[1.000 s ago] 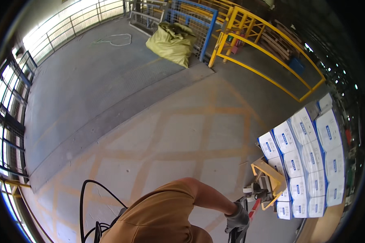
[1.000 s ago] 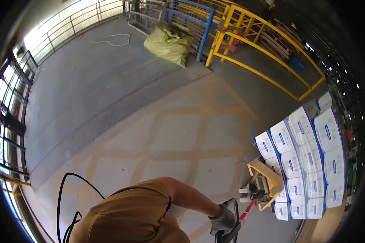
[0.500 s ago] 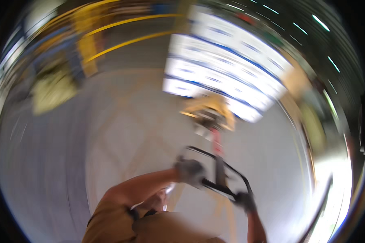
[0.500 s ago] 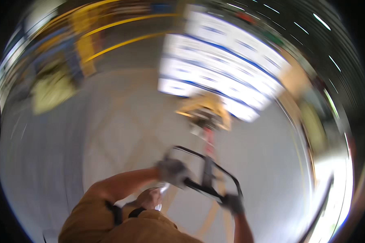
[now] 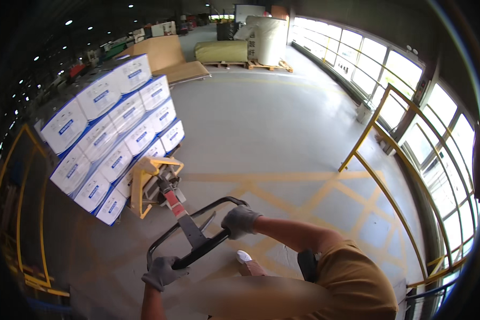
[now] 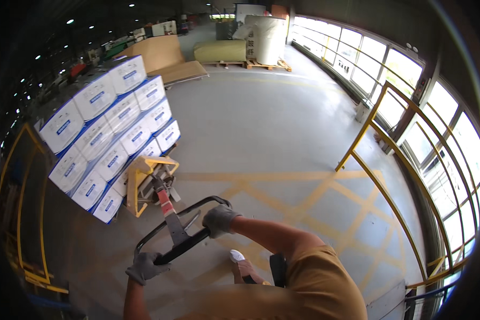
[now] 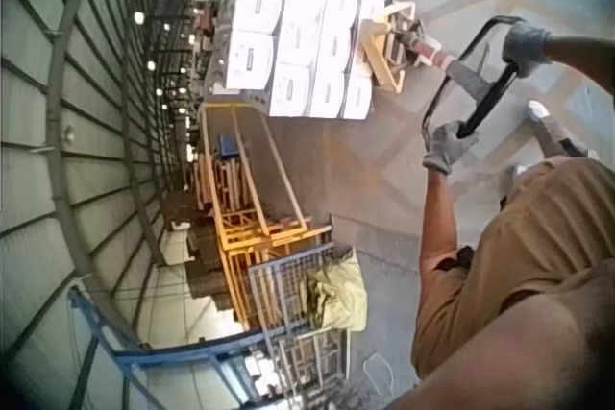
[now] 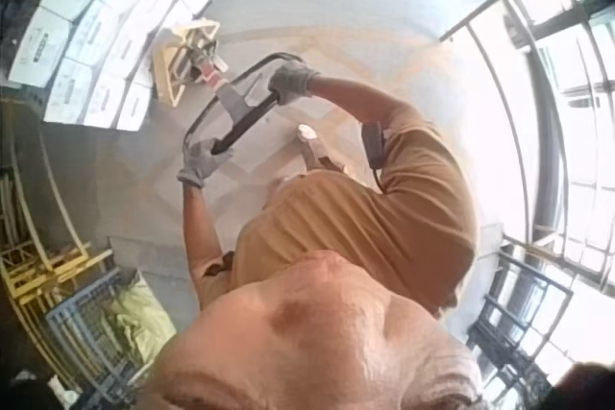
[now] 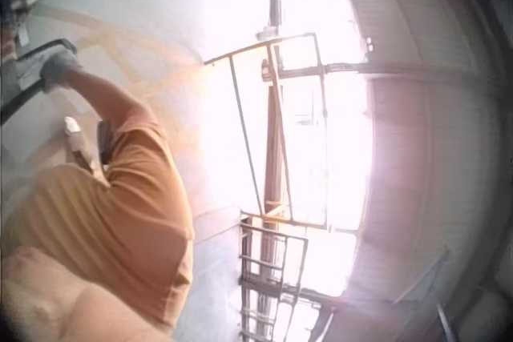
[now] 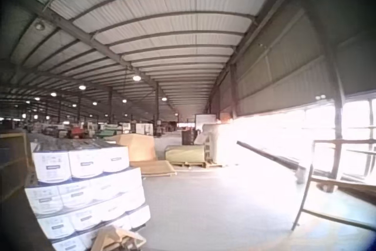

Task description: Moving a pallet of boxed goods onto a freight elevator using a manual pallet jack.

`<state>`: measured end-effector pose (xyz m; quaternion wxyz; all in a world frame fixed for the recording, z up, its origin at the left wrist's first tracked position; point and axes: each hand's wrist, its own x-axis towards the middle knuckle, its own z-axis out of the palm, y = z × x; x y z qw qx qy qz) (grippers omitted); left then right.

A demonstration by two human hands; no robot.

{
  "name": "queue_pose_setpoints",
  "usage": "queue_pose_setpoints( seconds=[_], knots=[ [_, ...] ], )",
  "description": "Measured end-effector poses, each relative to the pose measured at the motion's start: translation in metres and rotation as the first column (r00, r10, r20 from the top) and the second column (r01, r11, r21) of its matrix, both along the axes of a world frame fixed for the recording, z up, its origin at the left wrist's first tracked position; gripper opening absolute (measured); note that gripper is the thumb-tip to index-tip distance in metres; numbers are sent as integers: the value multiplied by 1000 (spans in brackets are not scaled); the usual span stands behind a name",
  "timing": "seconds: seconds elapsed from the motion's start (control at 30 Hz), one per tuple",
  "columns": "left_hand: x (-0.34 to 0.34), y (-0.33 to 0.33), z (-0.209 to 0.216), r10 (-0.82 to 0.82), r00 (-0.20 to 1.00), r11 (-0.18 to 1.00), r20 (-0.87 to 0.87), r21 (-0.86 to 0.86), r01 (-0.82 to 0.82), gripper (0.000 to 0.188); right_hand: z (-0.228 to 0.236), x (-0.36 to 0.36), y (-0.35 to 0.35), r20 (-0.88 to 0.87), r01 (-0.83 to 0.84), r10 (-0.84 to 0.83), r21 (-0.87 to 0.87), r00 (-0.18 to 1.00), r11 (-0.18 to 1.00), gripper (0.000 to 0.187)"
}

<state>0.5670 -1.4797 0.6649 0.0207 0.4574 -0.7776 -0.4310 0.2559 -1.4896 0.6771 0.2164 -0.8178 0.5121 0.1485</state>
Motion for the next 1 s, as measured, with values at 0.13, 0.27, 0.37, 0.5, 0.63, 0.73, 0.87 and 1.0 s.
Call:
queue_pose_setpoints(
  seconds=[0.13, 0.27, 0.37, 0.5, 0.63, 0.73, 0.87, 1.0],
  knots=[
    [46, 8, 20, -71, 975, 983, 212, -148, 104, 42, 10, 50, 29, 80, 96, -89, -99, 993, 990, 20],
    [79, 23, 21, 5, 919, 924, 393, -353, 146, 38, 22, 86, 41, 49, 110, -105, -122, 993, 986, 20],
    [86, 33, 27, 121, 913, 889, 389, -452, 74, 35, 24, 98, 51, 75, 160, -149, -169, 986, 973, 22],
    [89, 48, 30, 199, 894, 881, 402, -473, 17, 32, 24, 104, 71, 88, 203, -187, -241, 979, 949, 23],
    [88, 60, 19, 200, 896, 872, 396, -489, 21, 31, 17, 99, 79, 114, 215, -193, -234, 975, 948, 25],
    [86, 70, 30, 216, 895, 891, 391, -453, -17, 30, 11, 99, 90, 120, 217, -191, -277, 974, 936, 25],
    [117, 84, 43, 158, 886, 892, 436, -447, 61, 33, 24, 132, 112, 111, 237, -213, -307, 971, 921, 25],
    [145, 90, 62, 112, 919, 886, 379, -457, 81, 31, 41, 163, 122, 80, 252, -239, -319, 968, 914, 26]
  ],
)
